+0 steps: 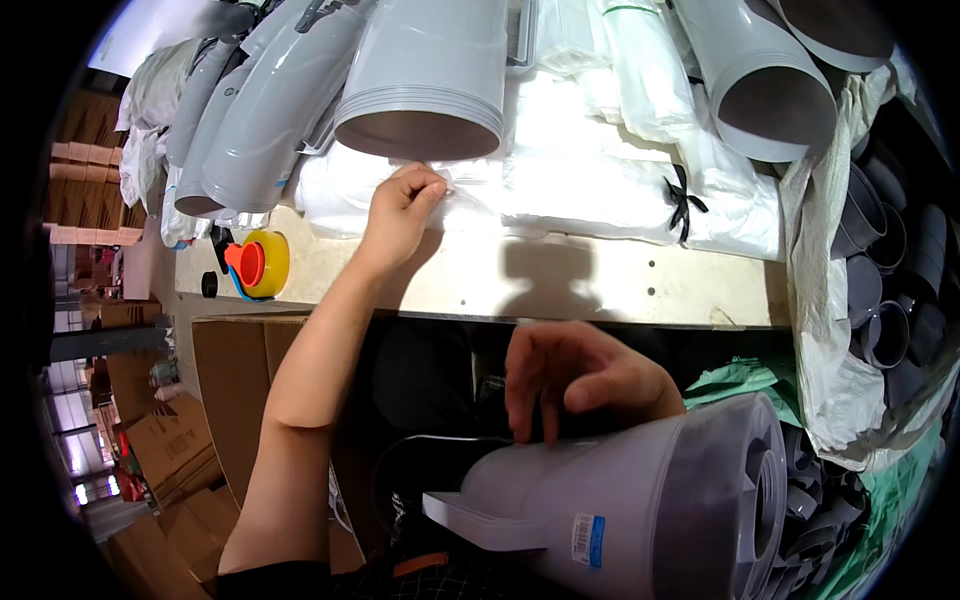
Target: The person assembles grey plastic appliance bodies by hand. They pick up a main body, insert a grey circular component into the top opening, and place the assembled unit into a cardboard box. The process is repeated multiple times with items sourced from a table and a large green bag.
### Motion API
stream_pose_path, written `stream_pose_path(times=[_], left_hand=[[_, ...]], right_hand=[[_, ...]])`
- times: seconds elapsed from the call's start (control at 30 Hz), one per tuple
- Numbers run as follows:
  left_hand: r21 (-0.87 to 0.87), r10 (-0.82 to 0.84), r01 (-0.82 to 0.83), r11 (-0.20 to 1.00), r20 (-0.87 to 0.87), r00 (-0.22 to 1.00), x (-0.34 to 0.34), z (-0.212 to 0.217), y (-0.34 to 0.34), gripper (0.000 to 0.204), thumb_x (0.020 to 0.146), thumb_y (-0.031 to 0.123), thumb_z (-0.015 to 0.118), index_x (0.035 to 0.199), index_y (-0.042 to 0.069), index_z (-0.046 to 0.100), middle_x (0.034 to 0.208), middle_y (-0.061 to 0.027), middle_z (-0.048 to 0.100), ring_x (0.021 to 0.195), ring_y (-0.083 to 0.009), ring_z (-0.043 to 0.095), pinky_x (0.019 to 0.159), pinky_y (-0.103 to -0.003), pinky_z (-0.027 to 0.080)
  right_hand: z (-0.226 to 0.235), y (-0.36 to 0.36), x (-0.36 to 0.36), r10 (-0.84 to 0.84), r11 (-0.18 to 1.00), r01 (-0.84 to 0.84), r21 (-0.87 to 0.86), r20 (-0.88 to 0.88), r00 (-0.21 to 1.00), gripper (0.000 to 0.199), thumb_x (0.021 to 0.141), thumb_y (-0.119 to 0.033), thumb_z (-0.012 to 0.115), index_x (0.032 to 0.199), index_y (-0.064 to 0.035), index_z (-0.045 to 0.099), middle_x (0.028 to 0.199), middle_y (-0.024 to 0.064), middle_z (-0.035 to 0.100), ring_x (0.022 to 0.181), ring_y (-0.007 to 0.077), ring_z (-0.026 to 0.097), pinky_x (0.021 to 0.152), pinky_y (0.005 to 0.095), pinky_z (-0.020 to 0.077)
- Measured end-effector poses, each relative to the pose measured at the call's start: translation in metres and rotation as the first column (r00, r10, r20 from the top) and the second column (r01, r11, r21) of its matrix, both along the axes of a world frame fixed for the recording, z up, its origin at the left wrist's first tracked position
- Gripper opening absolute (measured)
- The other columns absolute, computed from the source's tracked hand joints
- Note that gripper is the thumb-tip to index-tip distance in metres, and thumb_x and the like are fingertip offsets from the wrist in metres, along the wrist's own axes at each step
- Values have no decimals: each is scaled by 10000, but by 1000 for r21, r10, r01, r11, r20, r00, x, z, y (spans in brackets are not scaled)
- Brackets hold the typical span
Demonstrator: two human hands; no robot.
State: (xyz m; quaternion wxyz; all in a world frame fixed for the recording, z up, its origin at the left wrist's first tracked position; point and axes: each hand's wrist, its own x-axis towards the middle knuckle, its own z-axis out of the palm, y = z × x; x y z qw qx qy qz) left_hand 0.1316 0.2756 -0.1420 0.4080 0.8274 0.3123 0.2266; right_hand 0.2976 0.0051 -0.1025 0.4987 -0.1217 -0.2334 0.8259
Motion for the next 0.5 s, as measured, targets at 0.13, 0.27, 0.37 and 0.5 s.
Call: stream_pose_path(times=[0.13,0.27,0.37,0.5], left_hand=[[-68,35,-30,997,78,996,-1,7,7,162,1021,83,579,950,-42,656,875,-30,633,797,-110,539,760,-276,459],[-311,333,-270,911,172,927,2,21,23,247,1072,174,511,903,30,619,850,-20,655,774,-95,579,769,-271,490],[-595,325,-26,803,402,856,19,76,-18,231,1068,196,522,910,52,611,859,-40,678,787,-120,636,777,-284,527],[-652,107,108,750,282,953,12,72,-105,216,1040,216,586,908,46,609,880,-52,692,843,-146,679,805,-293,553]], right_hand=[[-4,1,-2,-245,969,239,61,141,959,473,887,-346,777,1155,-7,586,970,120,710,904,209,724,698,297,591],[-6,13,-18,-327,943,327,62,361,873,244,930,-178,734,1070,-10,626,924,110,693,816,207,721,693,293,587],[-17,10,-13,-474,866,493,86,457,753,188,937,-140,748,1058,-44,640,949,63,704,853,137,695,711,259,563],[-13,25,-27,-675,570,778,264,691,260,225,847,12,788,1008,-7,633,942,57,683,829,121,661,750,251,563]])
